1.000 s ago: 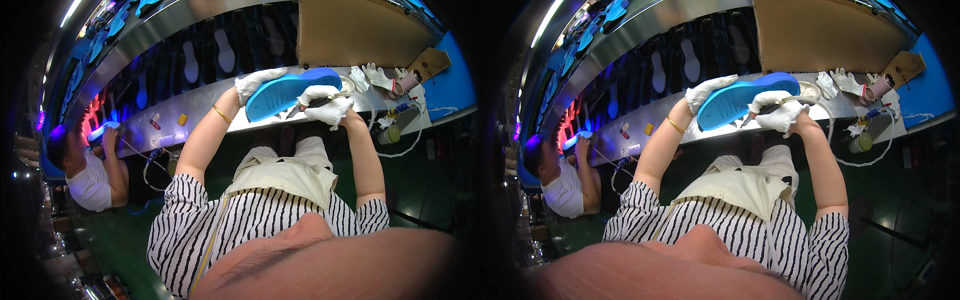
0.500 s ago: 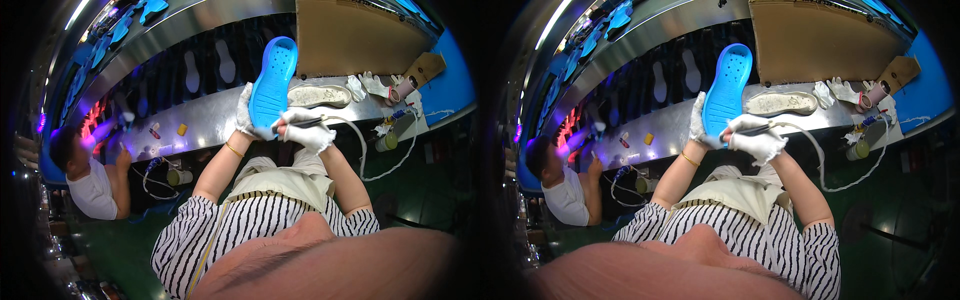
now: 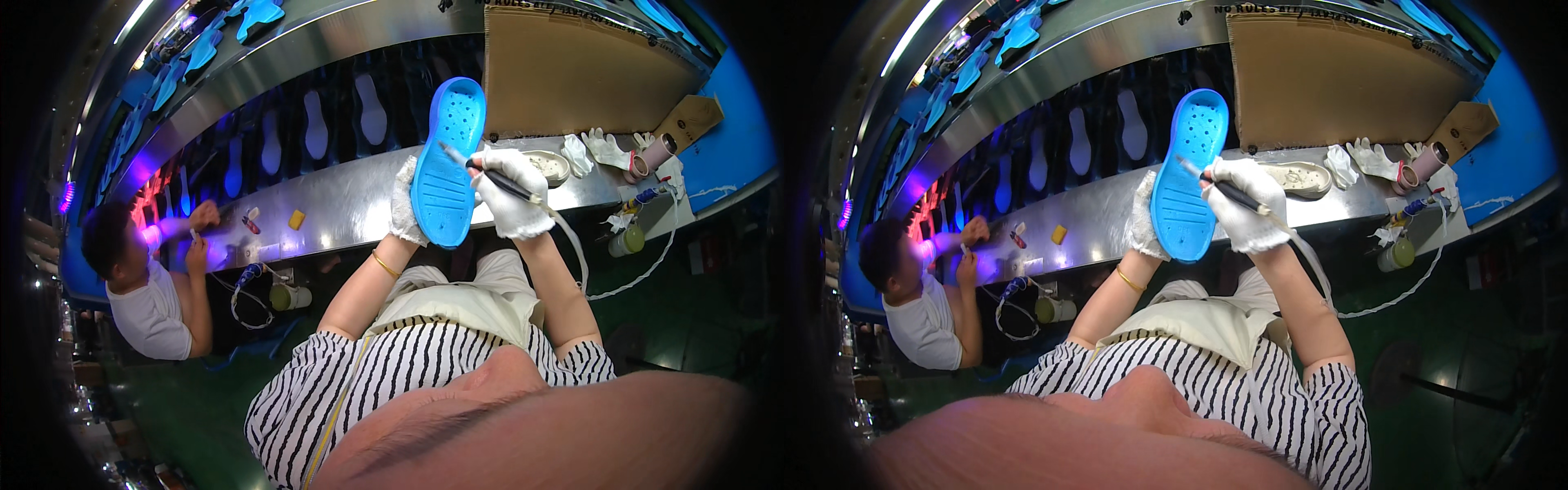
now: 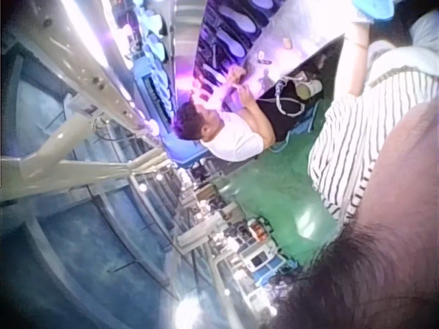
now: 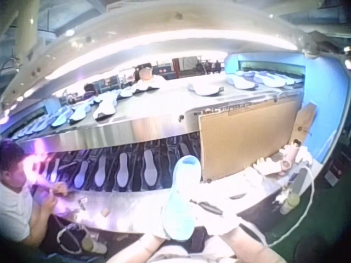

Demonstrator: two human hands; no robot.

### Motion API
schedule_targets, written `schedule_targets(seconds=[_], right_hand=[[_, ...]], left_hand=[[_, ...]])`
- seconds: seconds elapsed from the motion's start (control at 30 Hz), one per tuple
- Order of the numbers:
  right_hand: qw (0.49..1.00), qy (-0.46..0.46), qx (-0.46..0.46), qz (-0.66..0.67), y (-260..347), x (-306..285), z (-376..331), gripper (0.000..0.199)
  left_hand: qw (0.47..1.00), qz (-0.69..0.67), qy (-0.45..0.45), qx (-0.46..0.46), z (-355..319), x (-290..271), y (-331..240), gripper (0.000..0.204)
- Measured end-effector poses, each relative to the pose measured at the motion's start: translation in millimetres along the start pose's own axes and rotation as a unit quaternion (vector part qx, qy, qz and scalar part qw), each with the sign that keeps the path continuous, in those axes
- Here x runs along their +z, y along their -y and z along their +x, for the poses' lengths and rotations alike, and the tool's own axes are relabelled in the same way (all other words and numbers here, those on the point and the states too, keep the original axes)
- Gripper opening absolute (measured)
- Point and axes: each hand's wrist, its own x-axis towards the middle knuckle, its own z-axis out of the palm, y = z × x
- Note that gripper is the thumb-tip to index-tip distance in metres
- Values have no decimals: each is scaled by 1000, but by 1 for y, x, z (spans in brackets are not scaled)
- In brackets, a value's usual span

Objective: The person uses a brush to apply a liquid substance to the underside of a blue shoe sole and reaches for another blue shoe component from a conveyor belt.

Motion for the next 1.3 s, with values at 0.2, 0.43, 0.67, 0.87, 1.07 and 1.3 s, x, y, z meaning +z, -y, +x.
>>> schedule_targets(seconds=[0.2, 0.43, 0.67, 0.87, 1.07, 1.3], right_hand=[[988, 91, -117, -44, 24, 11, -1, 13], [969, 139, 174, 105, -5, -27, 9, 12], [989, -66, 46, 126, -49, -60, 61, 13], [957, 58, -206, -197, -4, -24, 20, 23], [982, -88, 103, 133, -27, -15, 7, 14], [987, -25, 101, 121, 4, 14, -9, 8]], left_hand=[[985, -68, 156, -33, 6, -20, 8, 57], [999, 31, 32, -24, -12, 19, 8, 73], [993, 16, 74, -95, -19, 21, 16, 78], [993, -17, 75, -91, -21, 13, 10, 70], [997, 57, 40, -46, -21, 13, 12, 69], [994, 101, -32, 2, -17, -7, 18, 64]])
